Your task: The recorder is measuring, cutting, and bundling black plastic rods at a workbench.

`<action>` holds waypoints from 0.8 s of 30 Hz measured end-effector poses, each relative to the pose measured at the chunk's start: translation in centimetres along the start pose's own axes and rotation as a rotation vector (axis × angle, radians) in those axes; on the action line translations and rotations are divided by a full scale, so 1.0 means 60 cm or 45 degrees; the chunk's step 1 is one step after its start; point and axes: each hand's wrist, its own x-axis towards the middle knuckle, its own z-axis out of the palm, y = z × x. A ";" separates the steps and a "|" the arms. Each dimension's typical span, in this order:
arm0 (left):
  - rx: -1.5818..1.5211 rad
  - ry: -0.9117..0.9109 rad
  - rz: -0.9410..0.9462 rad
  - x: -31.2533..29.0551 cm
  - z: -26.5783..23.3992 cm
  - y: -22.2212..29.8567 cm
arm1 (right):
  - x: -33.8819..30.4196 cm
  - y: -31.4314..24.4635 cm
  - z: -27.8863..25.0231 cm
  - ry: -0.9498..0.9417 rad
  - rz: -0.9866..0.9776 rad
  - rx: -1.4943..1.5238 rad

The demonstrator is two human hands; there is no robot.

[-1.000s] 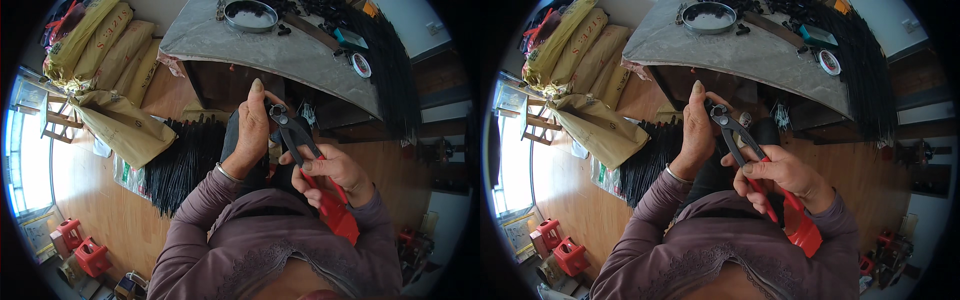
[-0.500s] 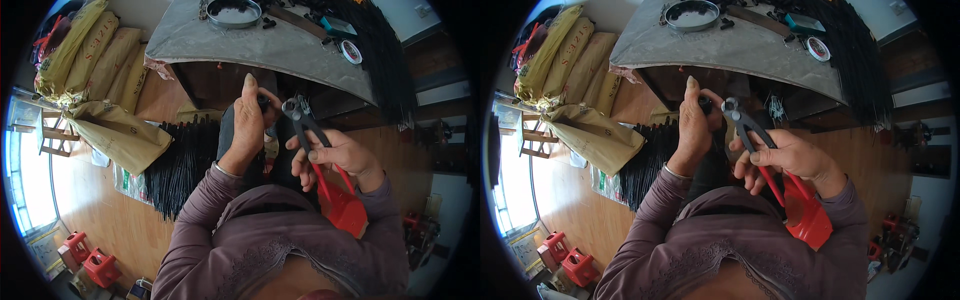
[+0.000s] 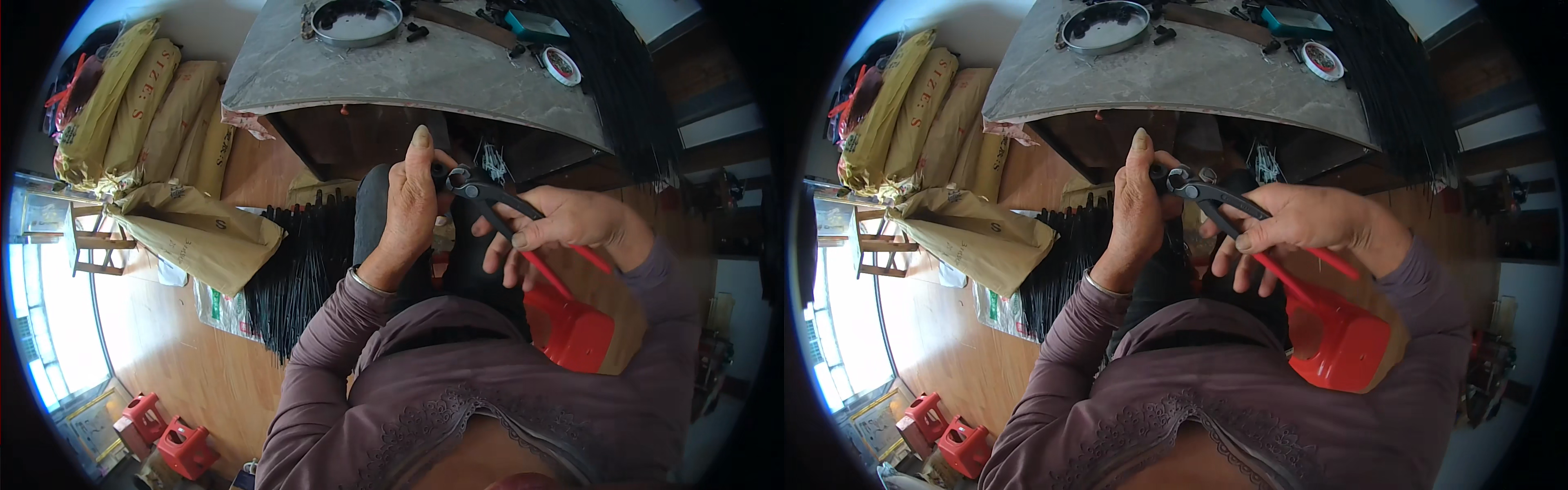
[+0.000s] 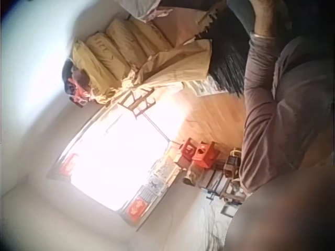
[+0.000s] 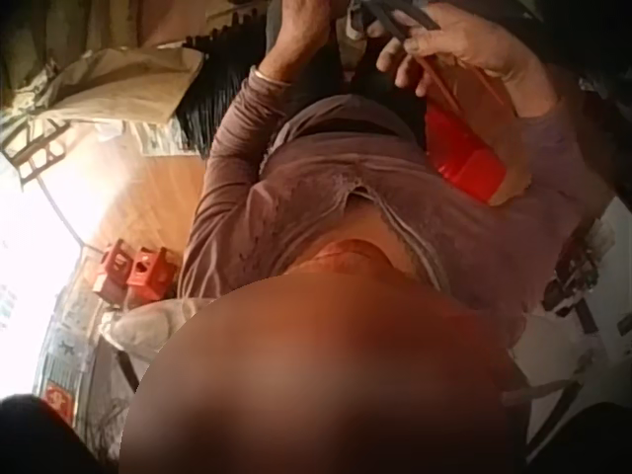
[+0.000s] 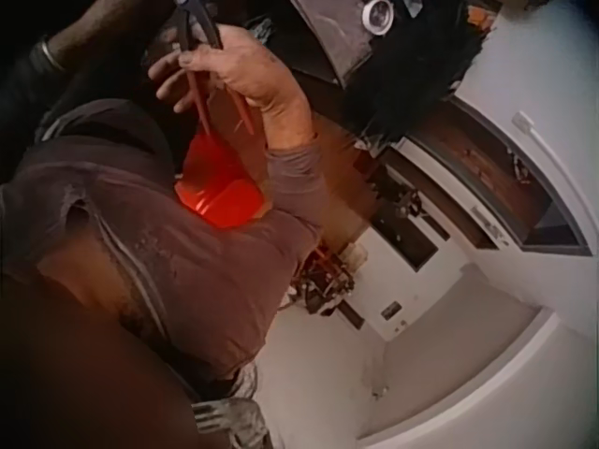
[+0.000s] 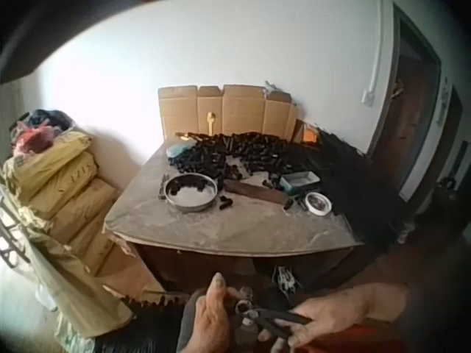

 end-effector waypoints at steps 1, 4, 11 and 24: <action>0.011 0.005 0.013 0.000 0.001 -0.002 | -0.003 -0.010 -0.001 0.000 -0.002 0.005; 0.023 -0.005 0.017 0.000 0.003 -0.004 | -0.013 -0.034 -0.004 0.034 0.151 -0.174; 0.011 0.010 0.001 -0.001 0.003 -0.002 | -0.015 -0.033 -0.004 0.070 0.187 -0.259; 0.041 -0.016 0.016 -0.003 0.010 -0.001 | -0.025 -0.062 0.008 0.153 0.224 -0.414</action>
